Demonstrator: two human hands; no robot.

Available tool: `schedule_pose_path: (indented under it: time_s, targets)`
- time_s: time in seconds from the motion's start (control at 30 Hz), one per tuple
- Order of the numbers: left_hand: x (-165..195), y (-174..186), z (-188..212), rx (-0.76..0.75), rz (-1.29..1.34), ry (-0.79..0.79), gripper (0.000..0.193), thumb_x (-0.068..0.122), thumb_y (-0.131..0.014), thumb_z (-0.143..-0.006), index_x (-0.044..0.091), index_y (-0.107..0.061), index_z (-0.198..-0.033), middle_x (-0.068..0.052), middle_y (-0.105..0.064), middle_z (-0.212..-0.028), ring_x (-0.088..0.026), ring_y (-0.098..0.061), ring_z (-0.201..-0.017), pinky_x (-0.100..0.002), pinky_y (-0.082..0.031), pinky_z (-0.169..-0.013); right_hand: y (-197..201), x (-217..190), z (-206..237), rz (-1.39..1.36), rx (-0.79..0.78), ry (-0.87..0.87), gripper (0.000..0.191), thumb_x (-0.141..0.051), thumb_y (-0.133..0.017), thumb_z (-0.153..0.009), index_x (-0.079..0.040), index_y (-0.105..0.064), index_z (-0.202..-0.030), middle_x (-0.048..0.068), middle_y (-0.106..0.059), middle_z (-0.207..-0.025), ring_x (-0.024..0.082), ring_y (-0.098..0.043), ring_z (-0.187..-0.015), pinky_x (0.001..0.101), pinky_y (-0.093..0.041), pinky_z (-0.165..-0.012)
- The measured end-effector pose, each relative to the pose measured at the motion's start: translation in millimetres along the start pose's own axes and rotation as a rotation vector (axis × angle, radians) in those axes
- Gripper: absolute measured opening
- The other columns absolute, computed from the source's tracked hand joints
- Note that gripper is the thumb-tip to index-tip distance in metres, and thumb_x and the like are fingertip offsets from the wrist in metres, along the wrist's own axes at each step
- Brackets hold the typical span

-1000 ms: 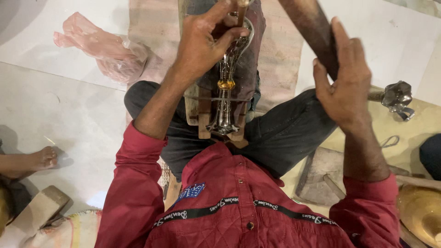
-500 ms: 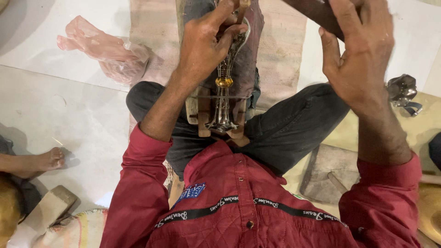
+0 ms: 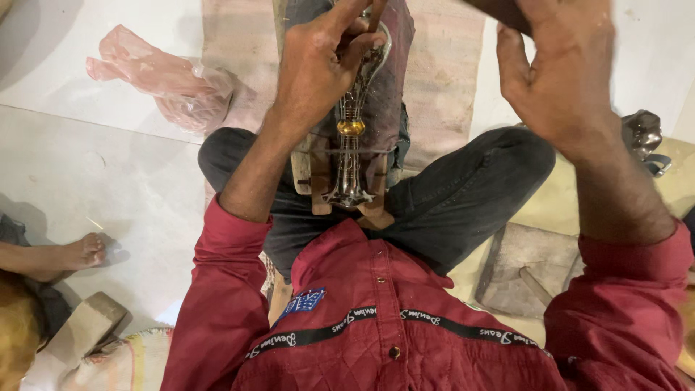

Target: The person sits cross-legged on the floor holding an ornate metal vase steady with one hand while striking a small punch placed against the vase's surface with a wooden mallet, working the decoration in sections. The person repositions the punch and rotates the vase to continue hammering different areas of the pattern.

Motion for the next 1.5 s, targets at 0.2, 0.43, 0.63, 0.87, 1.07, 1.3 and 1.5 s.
schedule_pose_path:
  time_s: [0.2, 0.43, 0.63, 0.87, 1.07, 1.3, 1.5]
  targets:
    - [1, 0, 1, 0.004, 0.009, 0.052, 0.056, 0.01, -0.082, -0.105, 0.025, -0.052, -0.15, -0.003, -0.079, -0.097, -0.013, -0.077, -0.077, -0.028, -0.063, -0.065, 0, -2, 0, -0.074, 0.056, 0.1, 0.046, 0.011, -0.057, -0.099, -0.001, -0.052, -0.144, 0.02, -0.058, -0.118, 0.038, -0.056, -0.108, 0.0446, -0.043, -0.093]
    - [-2, 2, -1, -0.023, -0.005, -0.007, 0.056, 0.009, -0.081, -0.106, 0.024, -0.052, -0.152, -0.004, -0.078, -0.1, -0.013, -0.077, -0.08, -0.027, -0.064, -0.067, -1, 1, -3, -0.038, 0.041, 0.038, 0.04, 0.008, -0.061, -0.098, -0.002, -0.057, -0.137, 0.019, -0.059, -0.108, 0.036, -0.057, -0.099, 0.0447, -0.045, -0.091]
    - [-4, 0, -2, -0.022, 0.003, -0.005, 0.053, 0.01, -0.081, -0.105, 0.023, -0.055, -0.149, -0.004, -0.078, -0.1, -0.013, -0.077, -0.081, -0.026, -0.064, -0.067, -2, 4, -9, -0.023, 0.026, -0.012, 0.024, 0.006, -0.068, -0.1, -0.001, -0.068, -0.122, 0.016, -0.061, -0.088, 0.032, -0.06, -0.076, 0.0444, -0.045, -0.069]
    - [-5, 1, -4, -0.051, 0.01, 0.024, 0.052, 0.009, -0.081, -0.105, 0.021, -0.056, -0.149, -0.005, -0.078, -0.098, -0.014, -0.076, -0.078, -0.027, -0.063, -0.065, 0, 4, -10, -0.222, 0.033, -0.022, 0.02, 0.009, -0.065, -0.109, 0.004, -0.065, -0.128, 0.014, -0.061, -0.092, 0.023, -0.056, -0.074, 0.0371, -0.044, -0.067]
    - [-5, 3, -7, -0.063, 0.024, -0.004, 0.052, 0.01, -0.081, -0.105, 0.02, -0.055, -0.149, -0.006, -0.079, -0.099, -0.017, -0.079, -0.082, -0.029, -0.063, -0.068, 0, -1, -11, 0.075, 0.046, 0.128, 0.029, 0.007, -0.071, -0.101, 0.0, -0.067, -0.128, 0.015, -0.062, -0.092, 0.026, -0.061, -0.082, 0.0434, -0.047, -0.075]
    - [-1, 7, -13, -0.103, 0.015, -0.008, 0.043, 0.006, -0.081, -0.105, 0.012, -0.061, -0.143, -0.008, -0.079, -0.097, -0.019, -0.079, -0.082, -0.031, -0.062, -0.07, -4, 0, -10, 0.197, -0.008, 0.121, 0.029, 0.01, -0.068, -0.106, -0.004, -0.069, -0.13, 0.012, -0.067, -0.098, 0.026, -0.066, -0.086, 0.0418, -0.051, -0.082]
    - [0, 9, -19, -0.12, 0.045, -0.011, 0.04, 0.003, -0.08, -0.103, 0.012, -0.064, -0.139, -0.008, -0.079, -0.098, -0.018, -0.08, -0.083, -0.03, -0.064, -0.07, -6, 4, -7, -0.117, 0.045, 0.076, 0.023, 0.011, -0.057, -0.104, 0.001, -0.061, -0.125, 0.013, -0.065, -0.104, 0.025, -0.069, -0.097, 0.0383, -0.056, -0.089]
Point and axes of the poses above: each hand's wrist, its own z-axis away from the middle knuckle, its own y-axis out of the back of the hand, x = y × z, the point moved 3 cm from there along -z, towards the middle knuckle
